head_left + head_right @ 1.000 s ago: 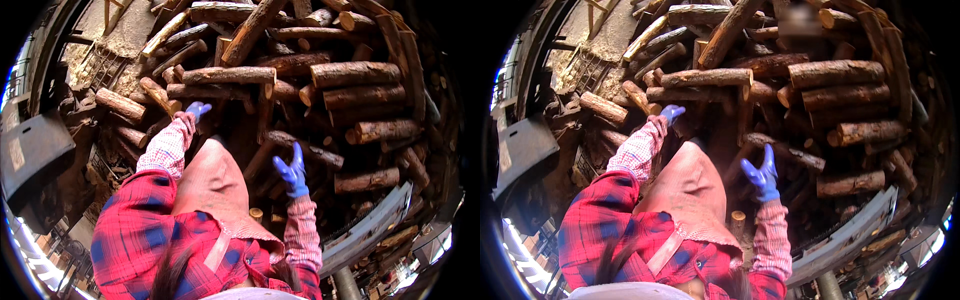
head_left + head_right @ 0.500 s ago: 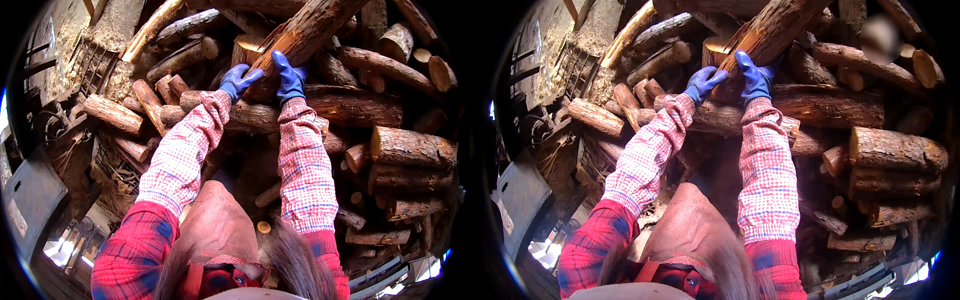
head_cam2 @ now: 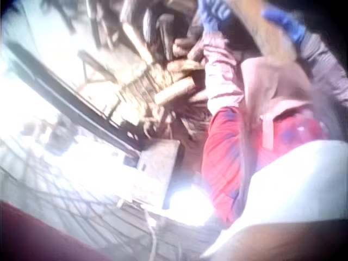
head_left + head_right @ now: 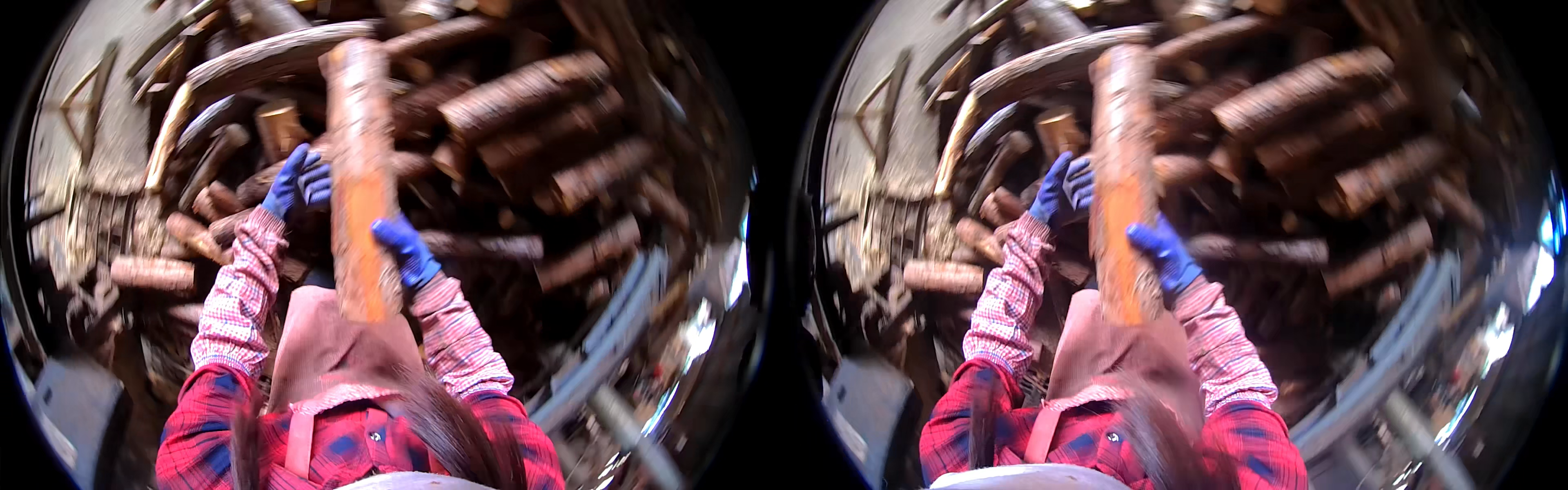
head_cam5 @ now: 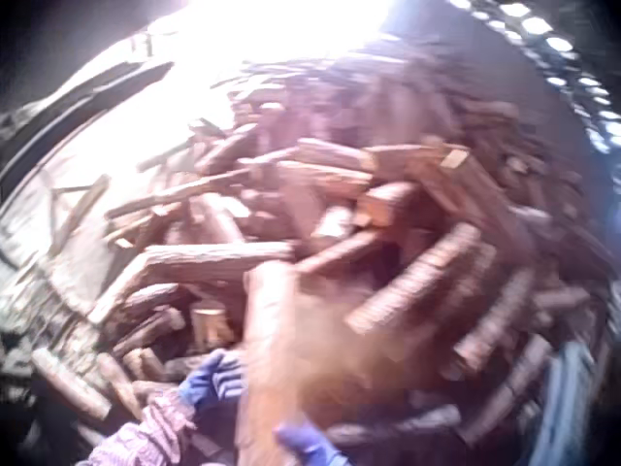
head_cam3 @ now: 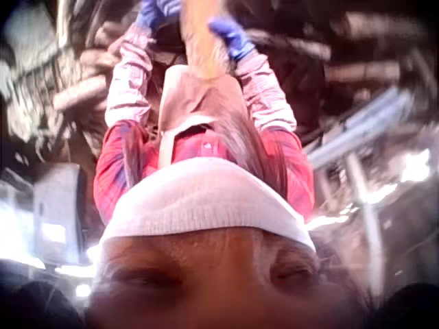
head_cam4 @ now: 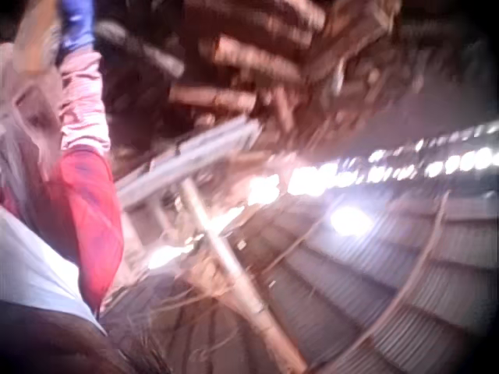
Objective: The person repeatedly picks up logs from a large pile and feeds them into a wood chipper. They handle the logs one at a time, positioning them to be pulled into the machine's intake. The task continues throughout the clip with a steady rhythm of picking, lifting, and feeding logs.
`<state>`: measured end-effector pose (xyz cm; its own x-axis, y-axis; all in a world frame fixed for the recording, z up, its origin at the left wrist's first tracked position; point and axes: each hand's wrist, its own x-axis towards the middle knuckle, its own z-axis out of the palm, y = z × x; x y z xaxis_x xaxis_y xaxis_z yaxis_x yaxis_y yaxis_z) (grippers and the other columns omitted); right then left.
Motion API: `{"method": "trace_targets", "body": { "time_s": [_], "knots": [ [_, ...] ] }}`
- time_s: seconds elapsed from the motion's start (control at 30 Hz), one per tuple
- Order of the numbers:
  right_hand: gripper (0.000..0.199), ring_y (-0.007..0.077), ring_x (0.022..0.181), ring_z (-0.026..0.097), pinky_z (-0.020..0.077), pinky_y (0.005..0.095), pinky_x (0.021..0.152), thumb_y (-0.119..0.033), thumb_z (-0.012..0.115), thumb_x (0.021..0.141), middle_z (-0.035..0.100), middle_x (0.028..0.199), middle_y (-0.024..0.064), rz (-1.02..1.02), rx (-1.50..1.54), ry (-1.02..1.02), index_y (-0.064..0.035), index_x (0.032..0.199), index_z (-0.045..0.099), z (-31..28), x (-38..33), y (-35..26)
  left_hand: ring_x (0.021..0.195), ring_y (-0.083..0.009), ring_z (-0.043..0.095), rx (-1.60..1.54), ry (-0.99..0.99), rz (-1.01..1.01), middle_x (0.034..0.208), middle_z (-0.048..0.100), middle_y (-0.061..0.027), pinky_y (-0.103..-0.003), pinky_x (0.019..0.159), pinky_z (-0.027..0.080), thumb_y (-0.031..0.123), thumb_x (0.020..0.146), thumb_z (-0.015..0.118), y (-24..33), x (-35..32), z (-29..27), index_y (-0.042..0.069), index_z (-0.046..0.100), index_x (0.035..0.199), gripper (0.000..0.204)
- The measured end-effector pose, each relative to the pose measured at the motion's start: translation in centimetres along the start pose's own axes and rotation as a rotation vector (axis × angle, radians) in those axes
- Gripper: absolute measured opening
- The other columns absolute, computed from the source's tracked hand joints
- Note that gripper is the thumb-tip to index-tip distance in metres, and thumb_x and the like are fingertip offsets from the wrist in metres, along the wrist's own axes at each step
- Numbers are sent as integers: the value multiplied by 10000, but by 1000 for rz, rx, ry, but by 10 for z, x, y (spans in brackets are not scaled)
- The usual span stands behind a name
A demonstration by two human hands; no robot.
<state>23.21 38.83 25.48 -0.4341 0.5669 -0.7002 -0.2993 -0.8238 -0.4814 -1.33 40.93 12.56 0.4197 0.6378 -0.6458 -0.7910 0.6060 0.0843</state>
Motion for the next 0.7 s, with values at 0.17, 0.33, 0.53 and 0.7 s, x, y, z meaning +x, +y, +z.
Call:
{"method": "trace_targets", "body": {
  "time_s": [0.17,0.33,0.53,0.7],
  "knots": [
    [992,213,1242,420,336,384,1062,-307,818,675,449,1339,92,-189,-164,104,-37,1437,243,-58,-205,79,1248,-219,460,309,-273,400,1401,450,-71,-393,1084,331,384,972,436,-217,-25,74,82,404,1394,520],
    [1128,244,1310,362,283,373,1094,-263,869,610,397,1400,124,-580,-211,607,-64,1470,166,-113,-355,115,1158,-274,535,196,-466,-208,1287,552,-114,-421,1026,402,457,929,490,-389,-131,222,46,467,1336,578],
    [959,269,1217,470,379,372,1036,-307,826,670,477,1328,141,-1083,-385,1061,-42,1423,295,-156,-615,156,1168,-228,520,783,-708,-250,1275,543,-134,-359,1014,397,300,992,387,-582,-222,359,6,505,1289,434],
    [848,256,1153,536,411,370,1020,-268,759,749,526,1280,159,-1012,-713,1270,-22,1418,299,-178,-825,169,1191,-193,496,1255,-1227,246,1306,512,-134,-323,1011,392,228,885,649,-658,-308,397,18,431,1345,551]
  ]
}}
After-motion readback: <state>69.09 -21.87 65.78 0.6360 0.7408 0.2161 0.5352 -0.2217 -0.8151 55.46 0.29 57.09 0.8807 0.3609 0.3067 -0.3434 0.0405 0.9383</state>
